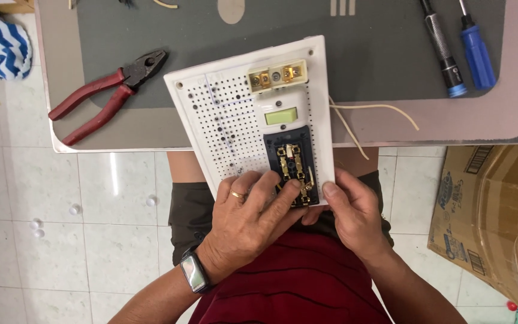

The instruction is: Installing an electrical switch mechanism onto a mounting board using a screwdriver and pliers.

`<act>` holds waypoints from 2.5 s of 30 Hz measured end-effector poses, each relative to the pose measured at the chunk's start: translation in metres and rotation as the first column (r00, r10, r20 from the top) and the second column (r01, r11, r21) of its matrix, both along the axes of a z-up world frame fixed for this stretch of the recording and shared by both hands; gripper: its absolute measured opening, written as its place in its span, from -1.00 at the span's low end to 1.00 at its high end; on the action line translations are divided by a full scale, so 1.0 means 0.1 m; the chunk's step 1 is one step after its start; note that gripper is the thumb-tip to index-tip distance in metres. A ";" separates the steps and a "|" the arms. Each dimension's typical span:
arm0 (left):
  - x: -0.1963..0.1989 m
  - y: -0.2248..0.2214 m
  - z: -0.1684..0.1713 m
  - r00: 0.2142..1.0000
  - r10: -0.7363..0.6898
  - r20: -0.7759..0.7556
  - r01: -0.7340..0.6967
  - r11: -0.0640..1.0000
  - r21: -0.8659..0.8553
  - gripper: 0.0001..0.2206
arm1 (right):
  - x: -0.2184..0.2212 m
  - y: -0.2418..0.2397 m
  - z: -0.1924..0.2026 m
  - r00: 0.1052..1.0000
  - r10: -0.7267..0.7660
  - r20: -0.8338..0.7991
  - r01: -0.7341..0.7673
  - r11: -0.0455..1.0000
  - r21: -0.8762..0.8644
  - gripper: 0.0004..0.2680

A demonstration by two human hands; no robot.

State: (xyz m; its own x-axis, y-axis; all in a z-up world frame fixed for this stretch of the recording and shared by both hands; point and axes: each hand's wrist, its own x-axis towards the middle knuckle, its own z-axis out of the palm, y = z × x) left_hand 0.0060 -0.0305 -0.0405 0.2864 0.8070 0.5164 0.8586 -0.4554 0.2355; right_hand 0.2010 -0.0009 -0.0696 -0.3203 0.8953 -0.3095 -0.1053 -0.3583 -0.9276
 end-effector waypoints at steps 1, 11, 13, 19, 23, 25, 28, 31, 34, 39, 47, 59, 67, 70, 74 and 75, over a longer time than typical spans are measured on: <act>0.00 0.01 0.03 1.000 -0.005 -0.001 0.005 1.000 -0.001 -0.54 | -0.01 0.01 0.03 1.000 -0.005 -0.001 0.005 1.000 -0.001 -0.68; -0.06 0.00 0.13 0.978 -0.096 -0.187 0.050 0.970 -0.239 -0.38 | 0.00 0.02 0.21 0.996 -0.069 -0.057 0.061 0.989 -0.132 -0.71; -0.06 0.03 0.21 0.969 -0.104 -0.226 0.043 0.964 -0.261 -0.40 | -0.01 0.03 0.26 0.995 -0.063 -0.081 0.053 0.992 -0.118 -0.72; -0.03 0.03 0.22 0.966 -0.105 -0.235 0.049 0.971 -0.232 -0.49 | -0.01 0.01 0.27 0.991 -0.101 -0.082 0.089 0.986 -0.141 -0.74; -0.01 0.01 0.17 0.967 -0.057 -0.247 0.013 0.984 -0.177 -0.62 | -0.02 -0.01 0.25 0.993 -0.104 -0.053 0.096 0.987 -0.126 -0.74; -0.02 0.01 0.16 0.963 -0.051 -0.263 0.003 0.983 -0.182 -0.61 | -0.02 -0.01 0.24 0.994 -0.100 -0.045 0.095 0.990 -0.109 -0.74; -0.03 0.04 0.16 0.969 -0.068 -0.235 0.027 0.984 -0.175 -0.58 | -0.01 0.00 0.21 0.992 -0.106 -0.066 0.099 0.991 -0.094 -0.72; -0.03 0.05 0.19 0.970 -0.073 -0.233 0.030 0.983 -0.183 -0.56 | 0.02 -0.01 0.19 0.993 -0.080 -0.081 0.073 0.993 -0.087 -0.71; -0.04 0.05 0.18 0.977 -0.063 -0.206 0.028 0.986 -0.165 -0.61 | 0.05 -0.01 0.17 0.991 -0.040 -0.126 0.032 0.997 -0.065 -0.67; -0.07 0.02 0.15 0.981 -0.079 -0.180 0.044 0.981 -0.190 -0.43 | 0.06 -0.01 0.14 0.994 -0.015 -0.112 0.010 0.999 -0.046 -0.66; -0.02 0.04 0.21 0.990 -0.050 -0.133 0.026 0.984 -0.177 -0.56 | 0.12 0.02 0.13 0.987 0.069 -0.145 -0.070 0.998 -0.005 -0.63; 0.02 0.04 0.18 0.991 -0.014 -0.132 -0.007 0.988 -0.154 -0.64 | 0.13 0.00 0.06 0.987 0.066 -0.147 -0.065 0.998 0.008 -0.60; -0.03 0.05 0.18 0.993 -0.037 -0.114 0.022 0.992 -0.128 -0.63 | 0.12 -0.03 0.02 0.992 0.049 -0.119 -0.048 0.999 0.014 -0.62; -0.05 0.05 0.17 0.995 -0.029 -0.096 0.018 0.993 -0.117 -0.63 | 0.10 -0.03 -0.01 0.991 0.036 -0.130 -0.035 0.999 0.011 -0.62; -0.06 0.02 0.10 0.996 -0.014 -0.084 0.004 0.993 -0.117 -0.61 | 0.12 -0.04 -0.11 0.991 0.026 -0.128 -0.024 1.000 0.016 -0.64; -0.06 0.01 0.09 0.997 -0.014 -0.080 0.005 0.994 -0.109 -0.62 | 0.12 -0.05 -0.13 0.991 0.026 -0.133 -0.024 1.000 0.019 -0.67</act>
